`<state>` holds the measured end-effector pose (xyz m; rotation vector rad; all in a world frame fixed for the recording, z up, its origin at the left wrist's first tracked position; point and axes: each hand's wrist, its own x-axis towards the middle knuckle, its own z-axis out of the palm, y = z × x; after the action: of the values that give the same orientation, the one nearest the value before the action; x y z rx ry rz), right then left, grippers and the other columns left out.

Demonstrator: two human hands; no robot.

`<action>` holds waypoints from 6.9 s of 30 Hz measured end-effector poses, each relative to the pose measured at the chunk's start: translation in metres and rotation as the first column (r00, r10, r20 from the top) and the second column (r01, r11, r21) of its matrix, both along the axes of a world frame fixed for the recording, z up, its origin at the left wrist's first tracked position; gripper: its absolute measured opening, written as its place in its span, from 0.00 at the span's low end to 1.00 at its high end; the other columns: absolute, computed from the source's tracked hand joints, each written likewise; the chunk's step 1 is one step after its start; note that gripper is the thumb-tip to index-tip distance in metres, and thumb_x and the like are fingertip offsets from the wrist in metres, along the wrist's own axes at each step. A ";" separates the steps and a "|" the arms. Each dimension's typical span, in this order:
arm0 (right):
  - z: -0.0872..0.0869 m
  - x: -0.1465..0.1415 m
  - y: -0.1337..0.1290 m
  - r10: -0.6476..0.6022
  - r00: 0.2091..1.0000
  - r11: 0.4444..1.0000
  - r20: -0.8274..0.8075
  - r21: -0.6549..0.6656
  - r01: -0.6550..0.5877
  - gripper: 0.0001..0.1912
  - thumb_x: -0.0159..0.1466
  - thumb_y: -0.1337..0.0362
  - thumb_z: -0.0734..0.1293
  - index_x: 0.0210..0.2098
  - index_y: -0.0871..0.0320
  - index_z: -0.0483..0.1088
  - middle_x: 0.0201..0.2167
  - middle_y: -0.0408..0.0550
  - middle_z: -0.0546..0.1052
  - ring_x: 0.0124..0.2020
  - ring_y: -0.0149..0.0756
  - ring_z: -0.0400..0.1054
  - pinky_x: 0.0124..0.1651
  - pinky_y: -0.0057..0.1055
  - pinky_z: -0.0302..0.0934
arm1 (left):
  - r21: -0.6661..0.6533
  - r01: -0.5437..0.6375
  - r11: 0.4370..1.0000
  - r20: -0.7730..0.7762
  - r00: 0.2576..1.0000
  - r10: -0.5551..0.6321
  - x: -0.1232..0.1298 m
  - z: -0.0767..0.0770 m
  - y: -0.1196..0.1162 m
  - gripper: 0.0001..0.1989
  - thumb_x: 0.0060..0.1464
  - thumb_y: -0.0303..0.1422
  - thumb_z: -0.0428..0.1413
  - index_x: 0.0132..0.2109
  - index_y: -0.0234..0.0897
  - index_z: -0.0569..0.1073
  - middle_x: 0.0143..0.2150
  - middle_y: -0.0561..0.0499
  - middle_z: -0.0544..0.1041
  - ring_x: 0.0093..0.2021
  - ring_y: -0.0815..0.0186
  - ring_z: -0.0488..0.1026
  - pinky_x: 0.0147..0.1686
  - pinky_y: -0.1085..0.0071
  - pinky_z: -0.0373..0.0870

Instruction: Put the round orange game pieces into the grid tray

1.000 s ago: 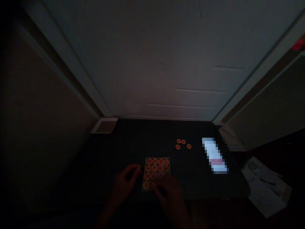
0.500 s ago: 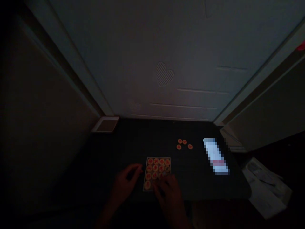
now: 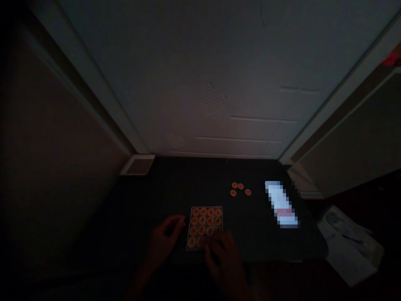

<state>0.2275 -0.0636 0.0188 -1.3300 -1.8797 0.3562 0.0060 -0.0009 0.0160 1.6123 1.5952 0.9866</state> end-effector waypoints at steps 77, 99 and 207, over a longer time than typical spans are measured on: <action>0.033 0.010 0.015 -0.026 0.931 0.977 -0.364 -0.208 -0.053 0.11 0.66 0.61 0.69 0.47 0.51 0.76 0.38 0.45 0.81 0.37 0.37 0.75 0.42 0.30 0.68 | -0.094 0.383 0.919 0.355 0.875 -0.329 0.057 0.069 -0.011 0.15 0.64 0.38 0.54 0.52 0.42 0.80 0.52 0.47 0.82 0.52 0.58 0.79 0.53 0.63 0.75; 0.023 0.016 0.017 -0.152 0.808 0.918 -0.570 -0.384 -0.098 0.13 0.66 0.53 0.69 0.45 0.54 0.75 0.39 0.49 0.79 0.41 0.41 0.75 0.44 0.33 0.69 | 0.036 0.310 0.950 0.247 0.918 -0.309 0.062 0.058 -0.017 0.08 0.62 0.34 0.58 0.45 0.44 0.81 0.46 0.50 0.83 0.46 0.61 0.80 0.48 0.66 0.77; -0.007 0.096 0.026 -0.511 0.791 0.840 -0.336 -0.391 0.376 0.18 0.65 0.48 0.67 0.43 0.55 0.78 0.39 0.51 0.82 0.39 0.45 0.76 0.42 0.36 0.69 | 0.203 0.479 0.854 -0.343 0.851 -0.397 0.094 0.058 0.119 0.11 0.65 0.34 0.54 0.53 0.42 0.75 0.52 0.48 0.79 0.50 0.62 0.76 0.53 0.63 0.73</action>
<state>0.3234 -0.0373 0.0116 -1.6944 -1.1186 0.6486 0.1001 0.1178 0.0744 2.2866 1.1947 0.7721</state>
